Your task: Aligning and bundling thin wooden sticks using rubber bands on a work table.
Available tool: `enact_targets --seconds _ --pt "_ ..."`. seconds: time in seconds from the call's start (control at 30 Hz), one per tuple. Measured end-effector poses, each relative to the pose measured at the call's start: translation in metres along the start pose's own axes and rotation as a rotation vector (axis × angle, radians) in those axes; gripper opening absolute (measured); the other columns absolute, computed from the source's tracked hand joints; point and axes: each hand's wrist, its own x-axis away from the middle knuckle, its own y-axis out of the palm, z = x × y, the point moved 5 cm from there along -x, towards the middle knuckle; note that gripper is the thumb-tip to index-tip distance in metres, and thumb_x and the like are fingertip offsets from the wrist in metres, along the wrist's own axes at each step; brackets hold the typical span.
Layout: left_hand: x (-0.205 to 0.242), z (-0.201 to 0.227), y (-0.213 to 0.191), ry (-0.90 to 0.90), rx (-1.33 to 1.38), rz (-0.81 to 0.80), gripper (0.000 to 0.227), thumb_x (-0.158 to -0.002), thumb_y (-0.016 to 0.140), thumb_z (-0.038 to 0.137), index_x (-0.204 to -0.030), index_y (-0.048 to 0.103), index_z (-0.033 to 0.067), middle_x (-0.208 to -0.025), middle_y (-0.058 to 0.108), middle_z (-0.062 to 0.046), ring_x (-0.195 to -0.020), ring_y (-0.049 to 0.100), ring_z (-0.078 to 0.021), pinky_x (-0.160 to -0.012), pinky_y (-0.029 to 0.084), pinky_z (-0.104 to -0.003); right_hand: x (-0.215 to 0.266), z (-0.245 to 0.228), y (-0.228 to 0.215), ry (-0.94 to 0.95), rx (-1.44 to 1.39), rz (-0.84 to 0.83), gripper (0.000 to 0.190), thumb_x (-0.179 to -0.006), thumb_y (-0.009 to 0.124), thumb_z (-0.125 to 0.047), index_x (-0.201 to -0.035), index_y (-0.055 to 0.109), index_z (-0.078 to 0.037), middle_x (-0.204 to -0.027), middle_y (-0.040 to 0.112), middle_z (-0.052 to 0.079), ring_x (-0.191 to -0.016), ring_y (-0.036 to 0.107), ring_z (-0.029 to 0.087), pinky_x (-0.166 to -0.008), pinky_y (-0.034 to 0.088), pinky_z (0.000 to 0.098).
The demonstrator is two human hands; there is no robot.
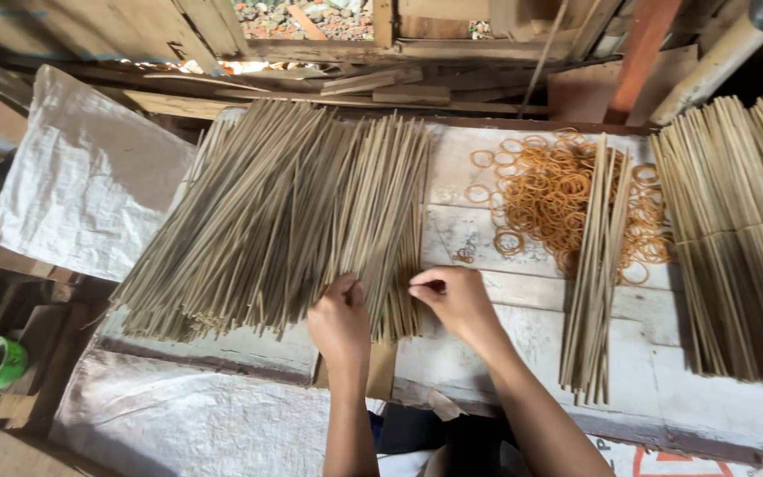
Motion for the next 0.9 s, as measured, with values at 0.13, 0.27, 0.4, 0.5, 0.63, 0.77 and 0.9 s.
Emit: enact_targets --seconds 0.13,0.27,0.4,0.5,0.63,0.77,0.9 --pt "-0.001 -0.01 0.003 -0.013 0.011 -0.045 0.012 -0.079 0.08 0.02 -0.091 0.08 0.0235 -0.08 0.079 -0.003 -0.074 0.075 -0.0362 -0.068 0.061 -0.054 -0.02 -0.019 0.038 0.014 0.064 -0.067 0.015 -0.086 0.078 -0.017 -0.098 0.083 -0.011 -0.091 0.08 0.017 -0.092 0.075 0.039 -0.08 0.064 0.0449" --pt "0.0 -0.011 0.015 0.006 -0.144 -0.089 0.011 -0.081 0.078 0.023 -0.09 0.079 0.0282 -0.076 0.077 -0.002 -0.07 0.076 -0.0337 -0.066 0.062 -0.049 -0.029 -0.029 0.047 0.135 0.133 -0.082 0.025 -0.085 0.08 -0.029 -0.097 0.083 -0.007 -0.09 0.08 0.017 -0.088 0.077 0.037 -0.076 0.064 0.0435" --pt "0.0 -0.01 0.022 0.036 -0.184 -0.145 0.011 -0.083 0.074 0.022 -0.091 0.079 0.0287 -0.073 0.075 -0.005 -0.068 0.075 -0.0365 -0.064 0.061 -0.049 -0.034 -0.023 0.049 0.241 0.125 -0.089 0.028 -0.081 0.085 -0.03 -0.093 0.083 -0.005 -0.085 0.079 0.019 -0.087 0.076 0.04 -0.073 0.064 0.0448" --pt "-0.004 -0.013 0.024 0.047 -0.116 -0.169 0.011 -0.085 0.072 0.02 -0.091 0.079 0.025 -0.075 0.075 -0.007 -0.069 0.075 -0.0385 -0.065 0.06 -0.051 -0.033 -0.016 0.055 0.251 0.127 -0.127 0.024 -0.081 0.084 -0.026 -0.093 0.083 -0.005 -0.085 0.079 0.019 -0.088 0.076 0.042 -0.074 0.063 0.0469" --pt "-0.008 -0.014 0.027 0.032 -0.145 -0.16 0.013 -0.082 0.071 0.021 -0.092 0.079 0.024 -0.073 0.075 -0.009 -0.069 0.075 -0.0396 -0.067 0.061 -0.053 -0.05 0.002 0.05 0.266 0.057 -0.117 0.019 -0.083 0.082 -0.021 -0.092 0.083 -0.005 -0.076 0.078 0.016 -0.08 0.078 0.036 -0.072 0.064 0.0422" --pt "-0.01 0.002 0.002 -0.002 0.011 -0.126 0.019 -0.076 0.071 0.016 -0.091 0.082 0.0207 -0.073 0.076 -0.01 -0.067 0.073 -0.0414 -0.066 0.059 -0.053 -0.046 0.007 0.047 0.399 -0.308 -0.078 0.019 -0.079 0.076 -0.006 -0.093 0.079 0.006 -0.072 0.075 0.024 -0.059 0.076 0.028 -0.059 0.066 0.0334" --pt "-0.006 0.037 -0.042 -0.106 0.32 -0.183 0.025 -0.081 0.069 0.011 -0.101 0.084 0.0119 -0.084 0.081 -0.011 -0.073 0.078 -0.0337 -0.07 0.062 -0.042 -0.037 0.02 0.047 0.388 -0.527 -0.041 0.024 -0.082 0.075 -0.003 -0.099 0.073 0.015 -0.087 0.074 0.031 -0.07 0.077 0.03 -0.064 0.066 0.0367"
